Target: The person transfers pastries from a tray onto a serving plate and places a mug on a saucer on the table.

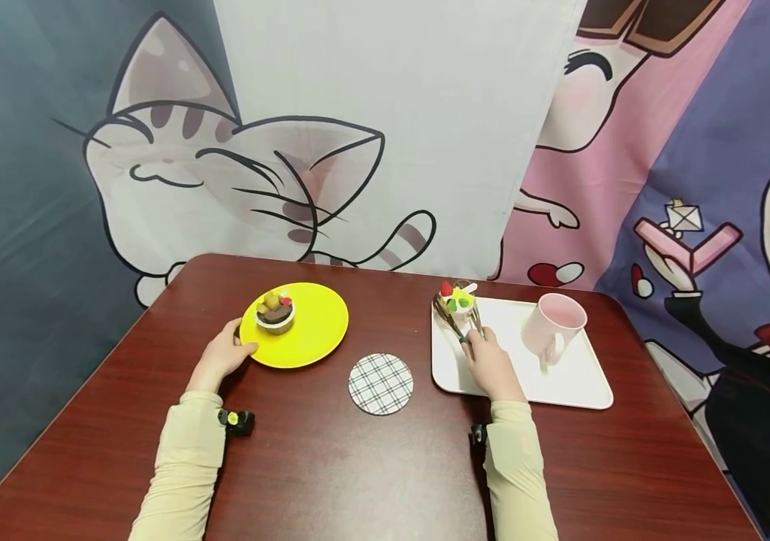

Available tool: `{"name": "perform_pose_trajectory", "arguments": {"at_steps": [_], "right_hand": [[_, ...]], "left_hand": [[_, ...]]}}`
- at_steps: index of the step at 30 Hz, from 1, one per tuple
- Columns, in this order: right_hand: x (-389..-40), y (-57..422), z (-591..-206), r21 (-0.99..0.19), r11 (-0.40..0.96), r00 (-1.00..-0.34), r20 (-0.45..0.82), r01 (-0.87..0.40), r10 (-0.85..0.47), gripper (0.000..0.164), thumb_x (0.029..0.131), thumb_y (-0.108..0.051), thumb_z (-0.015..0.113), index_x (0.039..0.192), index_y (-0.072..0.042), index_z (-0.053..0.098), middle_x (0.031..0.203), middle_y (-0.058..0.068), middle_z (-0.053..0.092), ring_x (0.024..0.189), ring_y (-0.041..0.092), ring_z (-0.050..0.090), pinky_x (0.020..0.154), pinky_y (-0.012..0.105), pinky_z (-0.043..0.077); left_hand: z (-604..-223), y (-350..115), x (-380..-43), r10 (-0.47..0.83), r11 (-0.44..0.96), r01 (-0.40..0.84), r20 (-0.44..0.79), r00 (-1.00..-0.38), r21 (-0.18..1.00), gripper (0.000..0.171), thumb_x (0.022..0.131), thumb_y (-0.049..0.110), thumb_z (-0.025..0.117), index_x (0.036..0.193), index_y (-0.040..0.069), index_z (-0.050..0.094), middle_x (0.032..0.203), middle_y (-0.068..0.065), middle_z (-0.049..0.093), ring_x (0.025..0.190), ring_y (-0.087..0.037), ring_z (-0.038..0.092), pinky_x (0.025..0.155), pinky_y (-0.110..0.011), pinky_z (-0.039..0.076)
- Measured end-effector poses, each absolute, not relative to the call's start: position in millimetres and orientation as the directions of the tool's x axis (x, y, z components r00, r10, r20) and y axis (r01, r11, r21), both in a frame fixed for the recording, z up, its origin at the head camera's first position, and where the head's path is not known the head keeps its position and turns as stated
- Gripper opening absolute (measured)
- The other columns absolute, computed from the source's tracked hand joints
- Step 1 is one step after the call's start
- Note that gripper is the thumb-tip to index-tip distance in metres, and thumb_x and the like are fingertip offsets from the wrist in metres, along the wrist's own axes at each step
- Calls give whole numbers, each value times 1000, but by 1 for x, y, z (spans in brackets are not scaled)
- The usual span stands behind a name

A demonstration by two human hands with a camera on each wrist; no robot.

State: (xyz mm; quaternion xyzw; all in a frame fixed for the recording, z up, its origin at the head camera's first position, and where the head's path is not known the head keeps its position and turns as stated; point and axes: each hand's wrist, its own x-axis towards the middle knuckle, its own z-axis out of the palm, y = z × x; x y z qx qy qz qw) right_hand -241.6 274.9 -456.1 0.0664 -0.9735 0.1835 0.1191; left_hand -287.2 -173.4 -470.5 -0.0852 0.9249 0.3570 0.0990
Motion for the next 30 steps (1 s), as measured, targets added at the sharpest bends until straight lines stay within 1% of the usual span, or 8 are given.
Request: {"name": "perform_pose_trajectory", "arguments": {"at_steps": [4, 9, 13, 17, 20, 24, 27, 30], "right_hand": [[-245, 275, -462, -336, 929, -962, 264, -157, -68, 13, 97, -14, 53, 94, -1, 53, 90, 21, 56, 80, 44, 60, 69, 56, 47], [-247, 275, -465, -358, 923, -965, 260, -139, -44, 16, 98, -16, 52, 95, -2, 49, 87, 24, 59, 80, 47, 60, 68, 56, 46], [-248, 276, -464, -360, 921, -964, 259, -147, -52, 16, 99, -18, 51, 98, -2, 48, 86, 26, 61, 83, 48, 61, 70, 57, 46], [-247, 280, -459, -329, 931, -967, 241, -158, -79, 19, 99, -18, 51, 87, -4, 52, 80, 24, 61, 80, 46, 61, 69, 56, 46], [-249, 283, -452, -301, 937, -967, 232, -176, -107, 26, 97, -21, 54, 78, -4, 50, 70, 20, 58, 70, 44, 60, 64, 54, 45], [-253, 285, -443, -293, 937, -965, 235, -188, -120, 30, 93, -25, 62, 90, 0, 47, 66, 22, 58, 63, 42, 60, 59, 52, 45], [-256, 284, -440, -311, 940, -975, 207, -139, -75, 43, 92, -27, 64, 104, 8, 42, 71, 30, 60, 65, 47, 62, 59, 54, 47], [-259, 284, -441, -316, 946, -987, 160, -70, -20, 50, 92, -30, 62, 102, 15, 45, 75, 34, 60, 70, 51, 63, 63, 56, 48]], "left_hand": [[-470, -173, -288, -90, 734, -226, -238, -967, 641, 72, 93, 24, 51, 153, 2, 17, 101, -17, 48, 95, -30, 47, 84, -40, 38], [-472, -173, -289, -101, 731, -240, -246, -964, 639, 72, 94, 24, 50, 153, 2, 16, 111, -21, 50, 101, -32, 47, 91, -45, 39], [-473, -173, -289, -94, 730, -237, -249, -964, 641, 72, 94, 24, 50, 153, 1, 15, 110, -22, 50, 101, -33, 47, 91, -46, 39], [-475, -172, -287, -74, 725, -237, -269, -960, 647, 73, 95, 24, 51, 153, 1, 15, 113, -23, 50, 102, -33, 47, 93, -47, 40], [-476, -171, -287, -81, 726, -239, -264, -961, 645, 73, 94, 24, 51, 153, 1, 15, 113, -22, 51, 102, -33, 47, 93, -47, 40], [-475, -171, -287, -95, 733, -235, -246, -965, 638, 72, 94, 24, 51, 153, 0, 16, 110, -22, 50, 101, -34, 47, 92, -47, 39], [-473, -173, -286, -84, 740, -224, -244, -966, 634, 72, 94, 24, 50, 153, 0, 16, 113, -24, 51, 102, -35, 48, 93, -49, 40], [-470, -173, -286, -65, 742, -208, -241, -968, 637, 72, 94, 24, 50, 153, -1, 16, 117, -26, 52, 104, -36, 49, 95, -51, 39]]}}
